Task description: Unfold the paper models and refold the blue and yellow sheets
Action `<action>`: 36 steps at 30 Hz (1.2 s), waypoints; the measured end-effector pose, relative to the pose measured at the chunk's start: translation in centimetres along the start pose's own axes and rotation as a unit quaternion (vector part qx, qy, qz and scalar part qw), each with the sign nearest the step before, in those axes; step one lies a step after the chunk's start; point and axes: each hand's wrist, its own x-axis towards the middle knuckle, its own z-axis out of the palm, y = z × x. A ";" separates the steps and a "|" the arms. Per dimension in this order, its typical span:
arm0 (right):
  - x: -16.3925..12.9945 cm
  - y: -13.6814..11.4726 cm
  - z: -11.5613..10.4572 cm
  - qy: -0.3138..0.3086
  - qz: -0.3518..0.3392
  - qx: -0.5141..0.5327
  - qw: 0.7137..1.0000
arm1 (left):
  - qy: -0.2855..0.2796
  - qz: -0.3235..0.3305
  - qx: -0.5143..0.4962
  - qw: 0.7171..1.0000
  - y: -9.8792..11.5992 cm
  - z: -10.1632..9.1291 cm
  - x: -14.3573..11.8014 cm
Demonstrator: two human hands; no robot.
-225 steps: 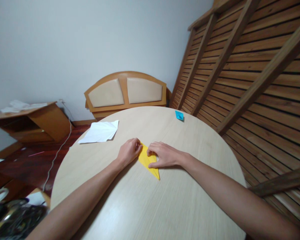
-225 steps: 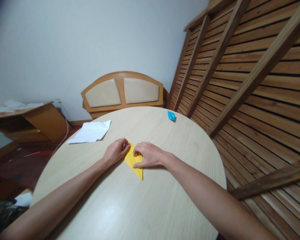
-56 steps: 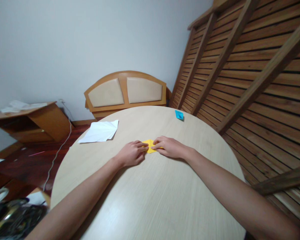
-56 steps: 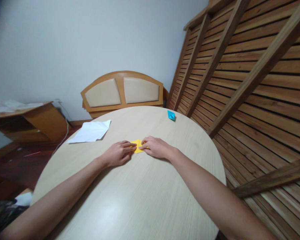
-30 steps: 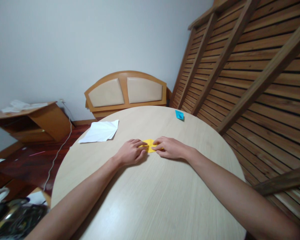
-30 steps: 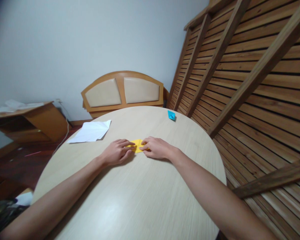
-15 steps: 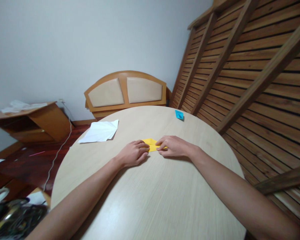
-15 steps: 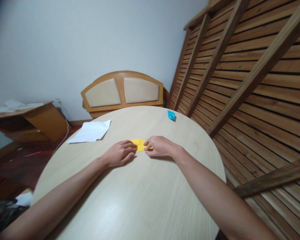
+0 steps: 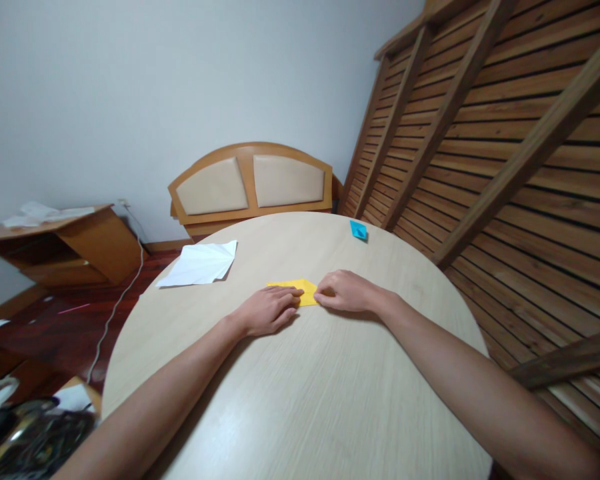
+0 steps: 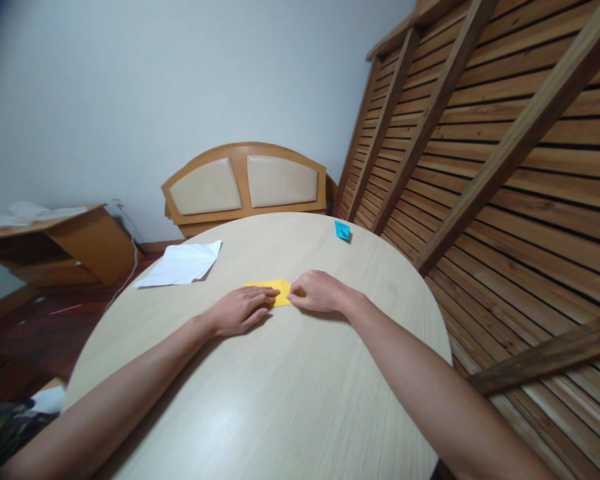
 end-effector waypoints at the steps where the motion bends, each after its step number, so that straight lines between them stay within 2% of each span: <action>1: 0.1 0.0 0.1 0.004 0.006 0.002 1.000 | -0.002 0.004 -0.001 1.000 0.1 -0.1 0.0; 7: 0.3 0.5 0.7 0.024 0.036 -0.003 0.999 | -0.013 0.019 0.001 1.000 0.4 -0.4 0.0; 26: 0.4 1.2 1.5 0.008 -0.038 0.028 0.999 | 0.025 0.049 -0.024 0.998 -0.3 0.3 -0.2; 36: 0.3 1.2 1.4 0.007 -0.063 0.022 0.998 | 0.041 -0.015 -0.018 0.999 0.4 -0.7 0.1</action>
